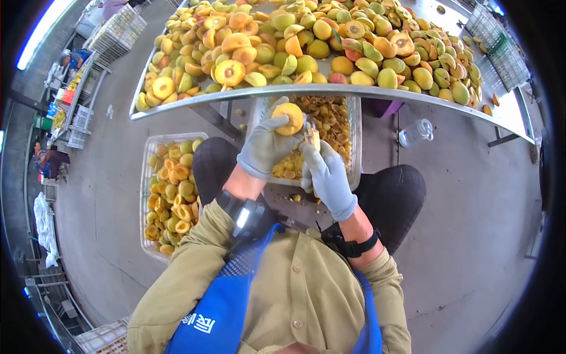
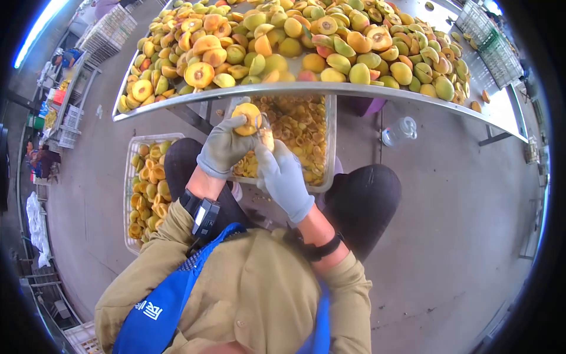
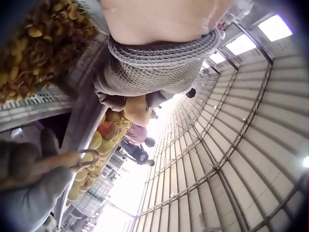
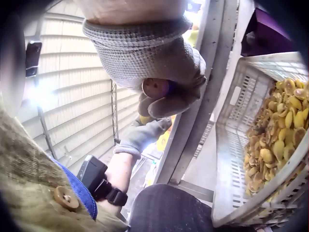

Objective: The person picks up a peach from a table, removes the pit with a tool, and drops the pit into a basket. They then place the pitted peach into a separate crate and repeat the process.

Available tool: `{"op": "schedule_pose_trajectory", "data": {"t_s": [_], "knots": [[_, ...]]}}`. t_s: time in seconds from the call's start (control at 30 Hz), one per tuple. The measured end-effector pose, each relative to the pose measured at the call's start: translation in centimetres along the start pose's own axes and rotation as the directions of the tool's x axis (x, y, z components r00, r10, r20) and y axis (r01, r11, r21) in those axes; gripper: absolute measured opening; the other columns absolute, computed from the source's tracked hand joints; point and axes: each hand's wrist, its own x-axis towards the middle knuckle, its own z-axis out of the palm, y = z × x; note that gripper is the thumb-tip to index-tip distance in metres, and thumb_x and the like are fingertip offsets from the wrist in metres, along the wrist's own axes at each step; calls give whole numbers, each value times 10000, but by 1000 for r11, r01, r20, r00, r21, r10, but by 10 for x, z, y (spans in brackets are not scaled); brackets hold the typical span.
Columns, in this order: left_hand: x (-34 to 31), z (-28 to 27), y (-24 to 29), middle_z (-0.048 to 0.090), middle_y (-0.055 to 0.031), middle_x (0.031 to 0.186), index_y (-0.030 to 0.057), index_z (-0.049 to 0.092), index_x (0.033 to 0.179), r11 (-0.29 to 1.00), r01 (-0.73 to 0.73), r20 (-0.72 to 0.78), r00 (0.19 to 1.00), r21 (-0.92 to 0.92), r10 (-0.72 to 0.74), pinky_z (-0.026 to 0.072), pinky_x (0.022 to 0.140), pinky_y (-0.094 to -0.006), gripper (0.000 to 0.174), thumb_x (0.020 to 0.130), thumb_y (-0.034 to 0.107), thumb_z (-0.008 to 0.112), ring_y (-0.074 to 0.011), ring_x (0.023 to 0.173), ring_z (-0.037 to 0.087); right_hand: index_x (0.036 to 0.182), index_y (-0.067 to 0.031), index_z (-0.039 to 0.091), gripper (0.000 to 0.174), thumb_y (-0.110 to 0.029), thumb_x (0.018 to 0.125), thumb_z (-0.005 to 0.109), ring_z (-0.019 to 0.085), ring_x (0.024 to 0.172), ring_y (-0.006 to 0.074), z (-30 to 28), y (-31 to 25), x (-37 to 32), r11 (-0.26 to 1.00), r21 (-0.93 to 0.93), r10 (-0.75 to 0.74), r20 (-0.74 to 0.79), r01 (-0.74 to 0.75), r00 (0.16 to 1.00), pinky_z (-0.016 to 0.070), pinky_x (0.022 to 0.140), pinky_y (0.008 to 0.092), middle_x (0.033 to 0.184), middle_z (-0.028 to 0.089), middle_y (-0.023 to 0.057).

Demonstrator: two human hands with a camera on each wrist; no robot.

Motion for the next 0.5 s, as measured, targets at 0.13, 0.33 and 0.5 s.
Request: {"op": "schedule_pose_trajectory", "data": {"t_s": [0.13,0.33,0.5], "knots": [[-2,11,-4,488,-174,1187,54,402,1250,999,-50,61,997,12,50,409,962,-451,441,823,-13,492,-332,1128,471,907,-37,486,286,-321,944,478,475,450,75,6,3,-4,998,56,14,-30,-12,999,384,399,217,609,485,6],[-21,30,-21,508,-121,1202,122,388,1280,987,-151,28,988,46,150,460,900,-391,416,891,57,519,-290,1091,505,962,-22,504,349,-365,953,447,486,441,79,9,6,-15,1000,26,-17,-32,18,999,384,390,214,604,498,18],[-29,38,-30,518,-86,1178,130,379,1301,941,-234,95,972,243,217,482,837,-357,383,940,194,490,-212,1049,530,968,-26,505,397,-413,959,416,474,420,68,17,4,-18,993,-90,-78,-69,72,995,353,363,198,569,490,6]]}}
